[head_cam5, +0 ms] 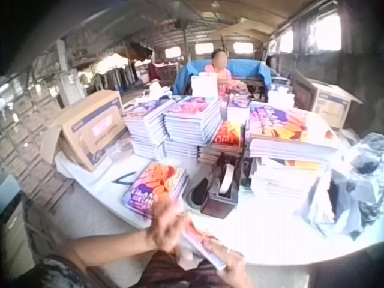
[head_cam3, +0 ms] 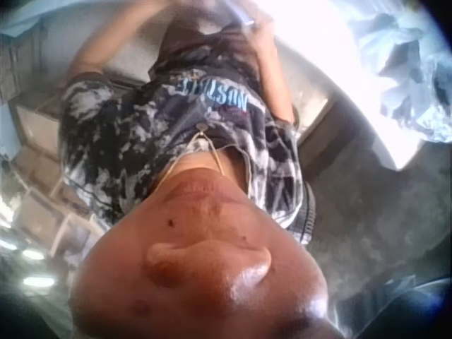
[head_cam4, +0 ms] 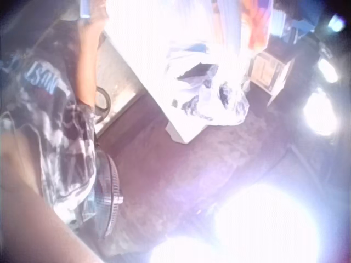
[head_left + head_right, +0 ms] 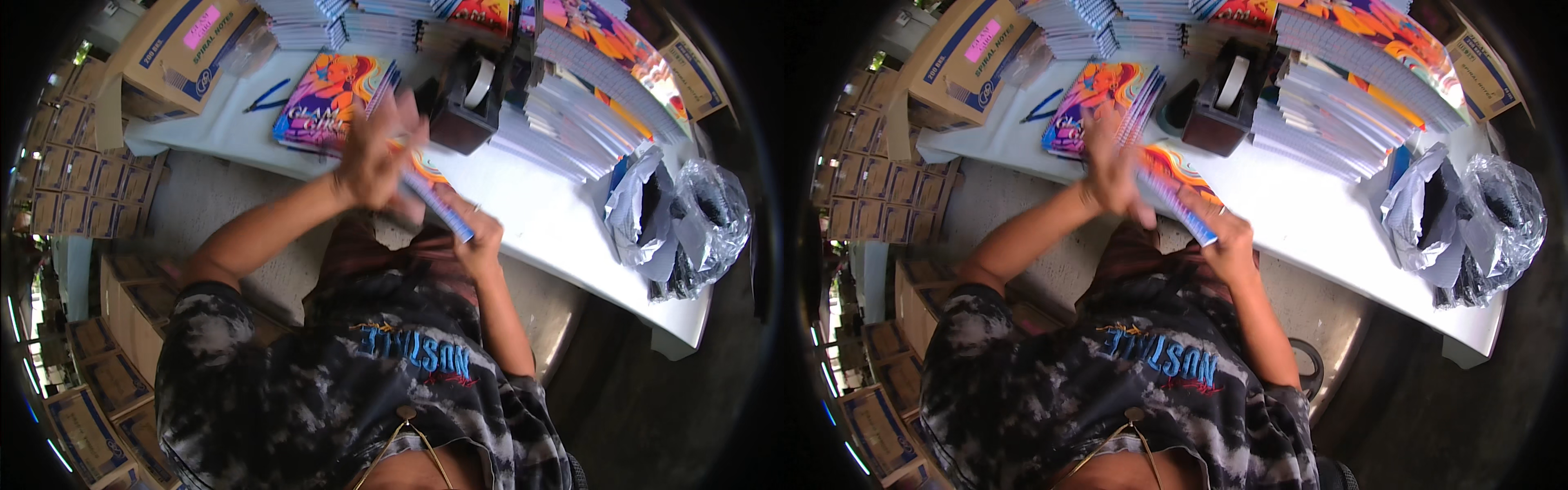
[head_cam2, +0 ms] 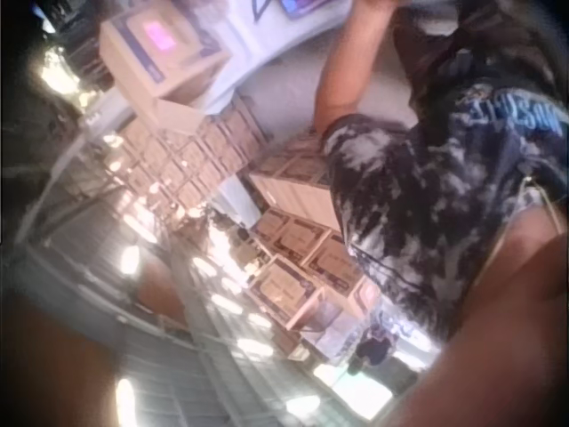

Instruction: The person repeatedly picks up spiral-bound notebooks from a table, flips them over, and places them onto a growing stack. The person handles the notebooks one at a time, using both hands to align and stack them. The task continues throughout the clip with no visible final destination for the stack.

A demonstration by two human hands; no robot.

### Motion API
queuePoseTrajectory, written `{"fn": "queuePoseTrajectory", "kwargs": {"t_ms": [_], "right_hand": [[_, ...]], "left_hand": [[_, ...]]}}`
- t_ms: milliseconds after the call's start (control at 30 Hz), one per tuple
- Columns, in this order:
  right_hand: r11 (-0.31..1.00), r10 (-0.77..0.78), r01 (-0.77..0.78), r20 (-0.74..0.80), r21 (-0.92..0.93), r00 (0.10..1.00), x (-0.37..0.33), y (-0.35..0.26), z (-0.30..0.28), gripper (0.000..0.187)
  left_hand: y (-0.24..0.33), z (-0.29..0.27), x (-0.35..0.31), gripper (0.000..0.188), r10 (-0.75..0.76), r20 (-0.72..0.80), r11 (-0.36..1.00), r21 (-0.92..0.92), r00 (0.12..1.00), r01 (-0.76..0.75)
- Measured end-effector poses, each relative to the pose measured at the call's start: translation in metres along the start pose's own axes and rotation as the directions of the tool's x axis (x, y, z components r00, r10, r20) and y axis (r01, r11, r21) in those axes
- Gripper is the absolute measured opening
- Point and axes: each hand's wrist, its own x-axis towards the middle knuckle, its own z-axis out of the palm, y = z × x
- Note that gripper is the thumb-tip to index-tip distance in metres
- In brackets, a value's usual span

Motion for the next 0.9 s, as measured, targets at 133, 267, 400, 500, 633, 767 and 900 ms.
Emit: {"fn": "queuePoseTrajectory", "kwargs": {"t_ms": [133,267,400,500,633,767,900], "right_hand": [[0.979,0.184,-0.164,-0.175,0.123,0.967,0.011,-0.004,0.001,0.032],[0.912,0.319,-0.266,-0.132,0.313,0.939,0.022,-0.009,0.001,0.029],[0.948,0.276,-0.263,-0.05,0.18,0.96,0.017,0.002,-0.003,0.035],[0.989,0.131,-0.127,-0.053,0.073,0.99,0.017,0.002,-0.003,0.041],[0.996,0.067,-0.064,-0.052,0.057,0.996,0.012,0.006,-0.004,0.049],[0.999,0.015,-0.016,0.03,0.037,0.999,0.016,-0.001,-0.002,0.053],[0.993,0.1,-0.104,0.072,0.056,0.992,0.016,-0.007,0.004,0.053]], "left_hand": [[-0.024,-0.011,0.052,0.065,0.002,0.089,1.0,0.03,0.996,-0.004],[-0.019,0.009,0.024,0.037,-0.122,0.367,0.989,-0.034,0.922,0.144],[-0.021,0.018,0.039,0.051,-0.039,0.004,0.998,0.056,0.999,0.038],[-0.038,0.007,0.058,0.084,-0.017,-0.273,0.972,0.22,0.962,0.08],[0.006,0.03,-0.053,0.087,0.038,0.198,0.998,-0.058,0.979,-0.027],[-0.014,0.009,-0.011,0.09,-0.031,0.05,0.998,-0.046,0.998,0.034],[0.003,0.017,-0.014,0.102,-0.071,0.143,0.994,0.09,0.987,0.058]]}}
